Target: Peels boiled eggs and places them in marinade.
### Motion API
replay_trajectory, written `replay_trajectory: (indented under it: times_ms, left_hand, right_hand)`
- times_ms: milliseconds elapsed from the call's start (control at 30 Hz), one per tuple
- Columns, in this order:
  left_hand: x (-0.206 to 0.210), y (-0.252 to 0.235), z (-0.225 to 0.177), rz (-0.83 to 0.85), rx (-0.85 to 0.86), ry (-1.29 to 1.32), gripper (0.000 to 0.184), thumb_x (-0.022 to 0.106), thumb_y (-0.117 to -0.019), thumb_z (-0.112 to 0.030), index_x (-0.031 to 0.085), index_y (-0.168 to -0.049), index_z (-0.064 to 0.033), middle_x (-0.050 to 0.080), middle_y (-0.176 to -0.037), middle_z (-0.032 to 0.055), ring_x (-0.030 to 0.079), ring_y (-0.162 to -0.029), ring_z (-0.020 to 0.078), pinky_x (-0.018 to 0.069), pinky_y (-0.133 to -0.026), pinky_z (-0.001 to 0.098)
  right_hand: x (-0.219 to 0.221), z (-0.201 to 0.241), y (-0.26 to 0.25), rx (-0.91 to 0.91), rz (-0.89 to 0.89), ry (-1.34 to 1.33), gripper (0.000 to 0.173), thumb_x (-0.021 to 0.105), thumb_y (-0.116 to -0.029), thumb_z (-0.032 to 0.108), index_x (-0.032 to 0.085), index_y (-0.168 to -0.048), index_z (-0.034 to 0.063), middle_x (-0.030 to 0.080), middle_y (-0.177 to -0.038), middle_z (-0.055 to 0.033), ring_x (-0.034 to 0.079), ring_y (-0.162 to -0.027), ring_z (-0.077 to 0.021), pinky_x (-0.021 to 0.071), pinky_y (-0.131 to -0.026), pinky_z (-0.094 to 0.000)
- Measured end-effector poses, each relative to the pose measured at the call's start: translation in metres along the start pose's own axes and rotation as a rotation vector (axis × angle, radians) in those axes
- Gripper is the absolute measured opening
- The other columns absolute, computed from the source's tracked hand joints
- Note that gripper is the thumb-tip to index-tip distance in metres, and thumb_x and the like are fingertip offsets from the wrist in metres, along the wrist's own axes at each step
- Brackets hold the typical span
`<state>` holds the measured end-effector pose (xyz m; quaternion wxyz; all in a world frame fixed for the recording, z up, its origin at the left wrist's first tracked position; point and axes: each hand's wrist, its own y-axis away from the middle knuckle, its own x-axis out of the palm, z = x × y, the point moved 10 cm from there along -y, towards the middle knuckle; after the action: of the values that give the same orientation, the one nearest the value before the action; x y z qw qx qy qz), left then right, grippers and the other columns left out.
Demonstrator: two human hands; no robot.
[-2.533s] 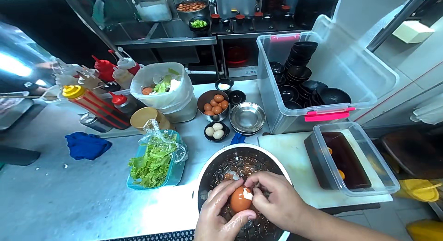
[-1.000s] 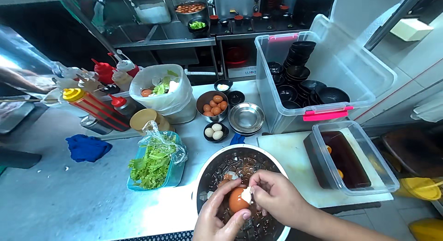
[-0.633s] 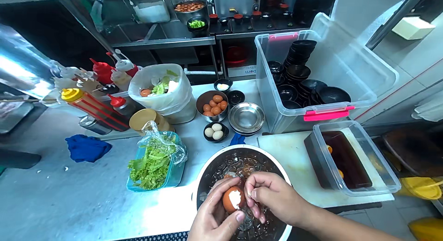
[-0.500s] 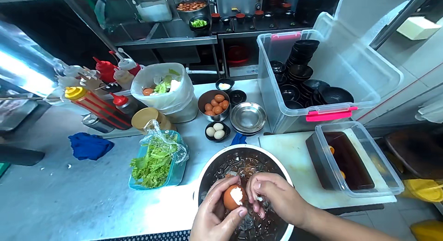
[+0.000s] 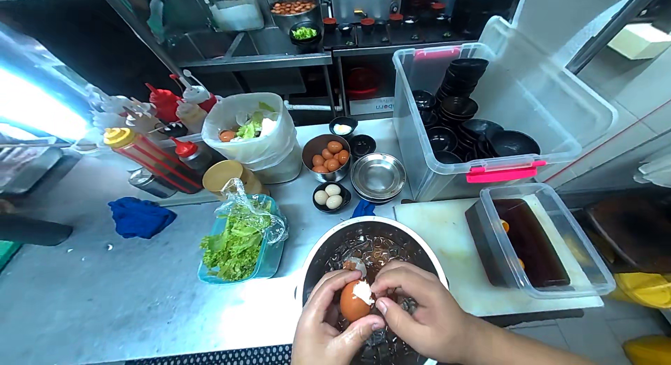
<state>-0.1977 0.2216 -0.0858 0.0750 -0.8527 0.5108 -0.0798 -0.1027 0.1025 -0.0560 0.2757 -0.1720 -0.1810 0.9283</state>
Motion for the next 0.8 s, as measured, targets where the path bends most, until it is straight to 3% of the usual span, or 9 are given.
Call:
replay_trajectory:
  times_ms: [267, 800]
  left_hand:
    - [0.001, -0.001, 0.001, 0.030, -0.006, 0.037, 0.059, 0.092, -0.0767, -0.022, 0.066, -0.125, 0.0016, 0.066, -0.123, 0.0160, 0.069, -0.107, 0.0252, 0.0625, -0.092, 0.0373]
    - [0.010, -0.002, 0.002, 0.166, -0.005, 0.057, 0.059, 0.090, -0.0790, -0.024, 0.067, -0.129, -0.0013, 0.067, -0.125, 0.0149, 0.068, -0.112, 0.0255, 0.0617, -0.094, 0.0377]
  right_hand:
    - [0.000, 0.010, 0.001, -0.119, 0.019, 0.134, 0.013, 0.066, -0.0974, 0.010, 0.070, -0.109, 0.0042, 0.068, -0.101, -0.0085, 0.066, -0.096, -0.0130, 0.0582, -0.084, -0.0250]
    - [0.005, 0.013, -0.003, -0.148, 0.259, 0.115, 0.010, 0.059, -0.1007, 0.011, 0.065, -0.103, 0.0033, 0.063, -0.100, -0.0105, 0.063, -0.098, -0.0174, 0.0547, -0.085, -0.0276]
